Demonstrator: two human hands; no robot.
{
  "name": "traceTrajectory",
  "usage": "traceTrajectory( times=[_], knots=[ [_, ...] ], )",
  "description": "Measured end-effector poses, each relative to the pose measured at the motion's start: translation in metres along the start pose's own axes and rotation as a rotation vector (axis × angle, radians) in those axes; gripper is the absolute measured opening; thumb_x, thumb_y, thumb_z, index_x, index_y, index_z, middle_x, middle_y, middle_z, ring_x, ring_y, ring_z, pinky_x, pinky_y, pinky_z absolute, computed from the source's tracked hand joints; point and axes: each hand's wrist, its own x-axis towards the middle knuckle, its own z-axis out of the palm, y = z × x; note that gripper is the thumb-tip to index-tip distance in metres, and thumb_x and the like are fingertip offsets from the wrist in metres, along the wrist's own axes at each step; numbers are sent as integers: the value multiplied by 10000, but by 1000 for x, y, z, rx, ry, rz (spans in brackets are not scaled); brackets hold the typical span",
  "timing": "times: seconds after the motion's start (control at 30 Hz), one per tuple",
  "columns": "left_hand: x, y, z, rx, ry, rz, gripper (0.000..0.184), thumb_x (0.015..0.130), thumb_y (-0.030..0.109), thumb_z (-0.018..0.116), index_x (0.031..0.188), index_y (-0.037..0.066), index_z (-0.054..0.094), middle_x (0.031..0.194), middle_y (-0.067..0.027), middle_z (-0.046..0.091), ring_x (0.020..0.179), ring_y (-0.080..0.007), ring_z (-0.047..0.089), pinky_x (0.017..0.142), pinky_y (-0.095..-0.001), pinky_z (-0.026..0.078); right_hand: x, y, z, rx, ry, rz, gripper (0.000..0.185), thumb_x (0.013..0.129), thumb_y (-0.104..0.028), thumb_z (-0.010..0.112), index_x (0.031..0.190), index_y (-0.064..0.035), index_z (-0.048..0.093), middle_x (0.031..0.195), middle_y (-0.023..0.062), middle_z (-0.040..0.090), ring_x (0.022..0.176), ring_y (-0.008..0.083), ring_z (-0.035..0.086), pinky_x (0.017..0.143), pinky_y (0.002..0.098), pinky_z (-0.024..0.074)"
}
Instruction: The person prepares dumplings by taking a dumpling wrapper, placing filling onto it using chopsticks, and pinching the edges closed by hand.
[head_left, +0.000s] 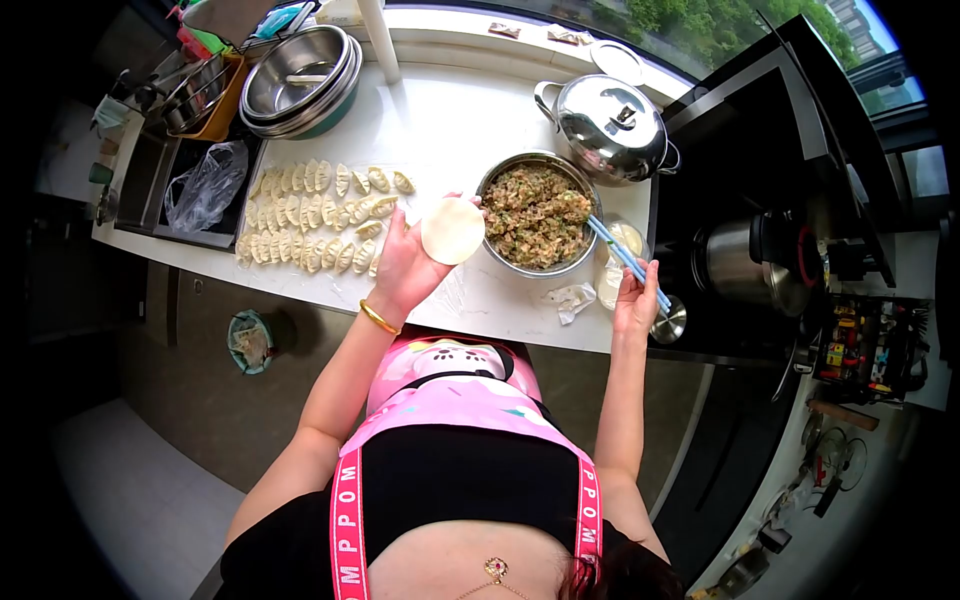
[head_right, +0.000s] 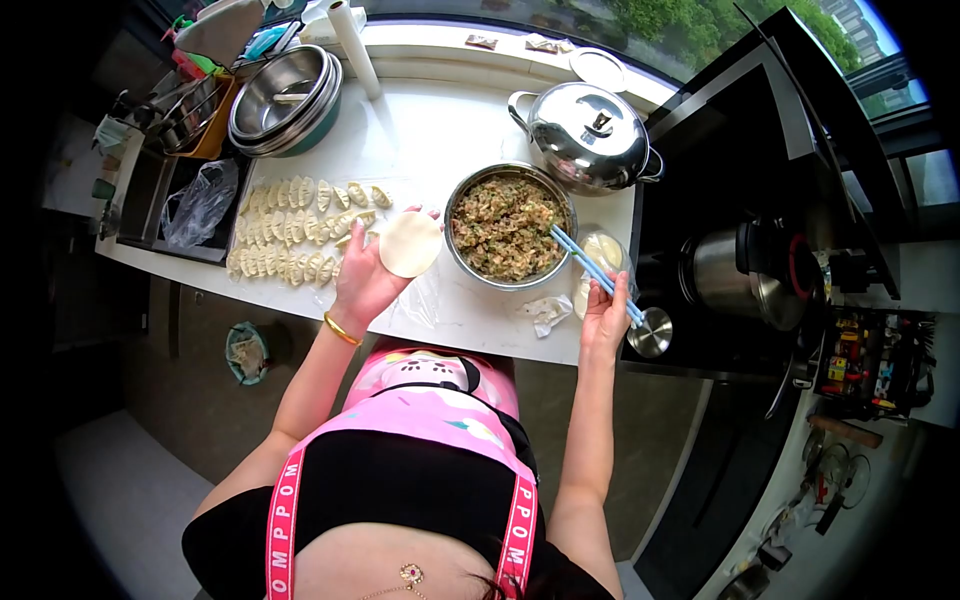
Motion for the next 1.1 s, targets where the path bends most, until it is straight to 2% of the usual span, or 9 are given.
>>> traceTrajectory(
  times=[0.03, 0.13, 0.2, 0.33, 0.37, 0.5, 0.63, 1.0, 1.1],
  knots=[
    [3, -1, -2, -2, 9, -10, 790, 985, 588, 82, 1440, -17, 308, 1446, -239, 381, 1344, -362, 375, 1151, -453, 276, -3, -5, 3, -21, -31, -22, 243, 930, -240, 638, 916, 3, 641, 849, 72, 669, 657, 125, 656, 585, 184, 582],
    [17, -9, -8, 23, 12, -10, 800, 983, 590, 86, 1454, -31, 269, 1491, -241, 308, 1380, -372, 315, 1164, -456, 245, -11, -20, 19, -68, -68, -93, 280, 956, -258, 596, 909, 17, 618, 789, 78, 657, 606, 107, 640, 573, 194, 577],
    [28, -15, -7, 25, 8, -17, 805, 981, 594, 79, 1450, -27, 282, 1485, -232, 324, 1380, -361, 320, 1163, -456, 247, -17, -36, 28, -84, -152, -98, 237, 946, -245, 615, 945, -8, 630, 839, 61, 661, 610, 108, 627, 562, 178, 563],
    [40, -28, 14, -6, -64, -60, 806, 978, 598, 66, 1447, -14, 301, 1472, -207, 361, 1374, -339, 337, 1160, -458, 252, -45, -65, 72, -204, -211, -166, 283, 966, -270, 583, 909, 4, 619, 782, 55, 628, 562, 110, 586, 512, 175, 502],
    [42, -31, 19, -3, -89, -55, 801, 978, 598, 65, 1451, -3, 304, 1476, -193, 361, 1374, -335, 338, 1157, -458, 257, -50, -71, 79, -257, -261, -198, 319, 971, -281, 571, 884, 22, 615, 693, 94, 631, 564, 143, 602, 520, 216, 492],
    [39, -37, 42, 6, -178, -42, 779, 974, 619, 92, 1441, 50, 345, 1468, -136, 397, 1354, -279, 380, 1133, -448, 299, -67, -86, 109, -495, -466, -317, 323, 976, -242, 561, 854, 50, 627, 684, 117, 640, 562, 171, 642, 506, 244, 516],
    [31, -42, 56, -30, -200, -48, 795, 977, 602, 65, 1465, 16, 289, 1505, -162, 330, 1384, -309, 330, 1155, -445, 257, -91, -97, 145, -716, -555, -441, 290, 975, -185, 559, 849, 67, 628, 695, 147, 656, 546, 181, 656, 494, 240, 533],
    [24, -50, 48, -38, -91, -60, 788, 982, 586, 38, 1454, 14, 306, 1482, -161, 363, 1370, -303, 353, 1146, -440, 284, -106, -105, 212, -1009, -833, -308, 187, 917, -98, 637, 847, 74, 657, 711, 110, 669, 550, 128, 643, 496, 223, 527],
    [27, -49, 40, -60, -136, -54, 788, 976, 613, 71, 1425, 32, 356, 1421, -147, 442, 1323, -272, 418, 1120, -437, 328, -111, -108, 223, -1030, -854, -317, 179, 912, -99, 647, 852, 69, 666, 705, 106, 670, 547, 119, 638, 484, 212, 515]
  ],
)
